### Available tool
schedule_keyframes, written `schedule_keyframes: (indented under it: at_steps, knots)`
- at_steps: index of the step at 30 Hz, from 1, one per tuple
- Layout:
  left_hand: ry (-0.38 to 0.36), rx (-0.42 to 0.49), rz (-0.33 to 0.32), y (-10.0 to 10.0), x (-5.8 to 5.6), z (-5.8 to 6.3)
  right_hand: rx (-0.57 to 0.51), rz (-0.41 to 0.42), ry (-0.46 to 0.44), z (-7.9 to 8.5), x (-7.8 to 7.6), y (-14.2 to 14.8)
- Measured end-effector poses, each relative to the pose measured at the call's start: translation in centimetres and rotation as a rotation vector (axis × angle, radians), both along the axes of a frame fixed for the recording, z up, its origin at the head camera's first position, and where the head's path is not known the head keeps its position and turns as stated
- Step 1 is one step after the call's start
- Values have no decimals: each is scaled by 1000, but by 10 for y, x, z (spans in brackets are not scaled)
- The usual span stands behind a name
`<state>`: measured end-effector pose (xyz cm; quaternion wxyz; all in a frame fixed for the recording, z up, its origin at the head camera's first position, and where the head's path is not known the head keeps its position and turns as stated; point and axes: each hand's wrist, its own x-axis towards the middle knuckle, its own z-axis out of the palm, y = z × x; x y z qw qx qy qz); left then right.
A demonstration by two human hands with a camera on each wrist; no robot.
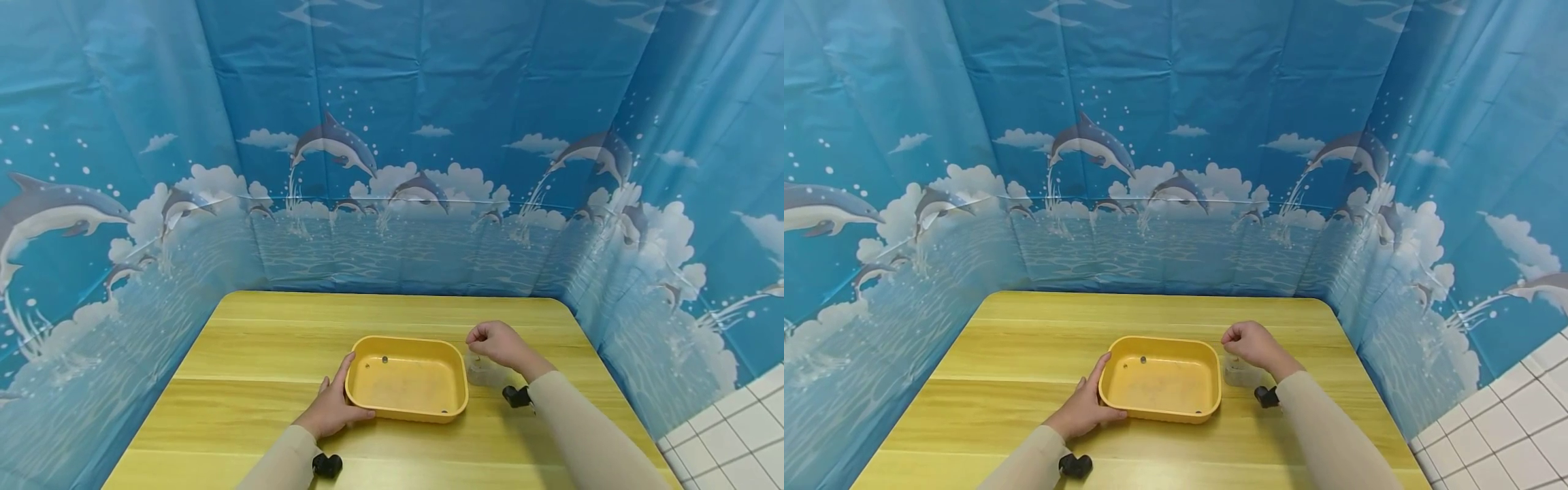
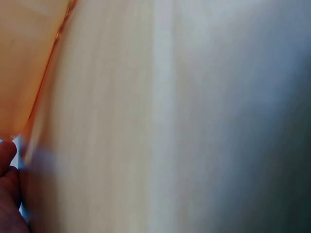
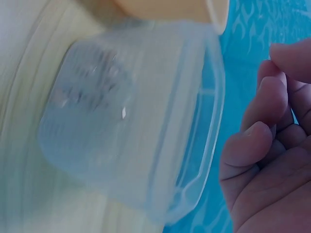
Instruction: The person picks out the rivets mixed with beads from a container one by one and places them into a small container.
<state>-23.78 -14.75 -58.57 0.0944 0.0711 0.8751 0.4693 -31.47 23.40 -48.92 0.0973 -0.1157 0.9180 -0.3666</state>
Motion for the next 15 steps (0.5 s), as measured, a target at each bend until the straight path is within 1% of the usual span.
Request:
schedule_keyframes:
  at_steps: [6,15]
  knots:
    - [4,0,-2,0,-1,0,23,-25,-3,-4,-1,16]
    - [-1,-4,6,1,0,1,25,-38,-30,-10,-1,24]
